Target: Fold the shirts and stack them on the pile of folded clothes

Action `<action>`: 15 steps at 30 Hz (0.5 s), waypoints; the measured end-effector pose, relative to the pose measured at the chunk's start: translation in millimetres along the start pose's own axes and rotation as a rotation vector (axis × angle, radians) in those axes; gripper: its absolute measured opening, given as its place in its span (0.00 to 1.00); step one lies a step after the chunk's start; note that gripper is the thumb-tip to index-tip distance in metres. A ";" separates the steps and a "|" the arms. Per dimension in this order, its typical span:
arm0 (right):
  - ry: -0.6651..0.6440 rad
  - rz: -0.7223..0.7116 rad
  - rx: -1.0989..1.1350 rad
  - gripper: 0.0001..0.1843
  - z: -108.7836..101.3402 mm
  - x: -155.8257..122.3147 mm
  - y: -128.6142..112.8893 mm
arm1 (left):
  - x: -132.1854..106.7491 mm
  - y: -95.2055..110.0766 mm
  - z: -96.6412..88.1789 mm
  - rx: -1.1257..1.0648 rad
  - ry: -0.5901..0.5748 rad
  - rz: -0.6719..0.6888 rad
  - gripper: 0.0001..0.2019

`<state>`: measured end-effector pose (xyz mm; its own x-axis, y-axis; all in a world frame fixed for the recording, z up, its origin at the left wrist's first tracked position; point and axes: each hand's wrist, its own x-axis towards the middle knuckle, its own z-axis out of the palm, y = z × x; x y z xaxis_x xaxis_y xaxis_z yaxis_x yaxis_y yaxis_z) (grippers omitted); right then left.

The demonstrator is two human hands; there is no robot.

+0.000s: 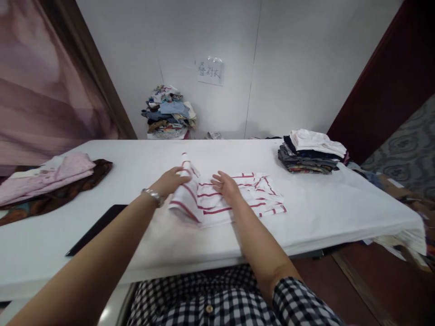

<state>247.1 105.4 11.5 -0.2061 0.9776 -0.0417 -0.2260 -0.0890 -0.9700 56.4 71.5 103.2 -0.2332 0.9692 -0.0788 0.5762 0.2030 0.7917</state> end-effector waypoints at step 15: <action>0.152 0.143 -0.213 0.42 -61.5 10.5 -2.0 | 11.0 -59.9 88.2 0.022 0.066 -0.028 0.29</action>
<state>303.9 127.6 -1.7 -0.0730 0.9769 -0.2009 0.0030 -0.2013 -0.9795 88.4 82.3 1.5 -0.3004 0.9519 -0.0597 0.5855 0.2335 0.7763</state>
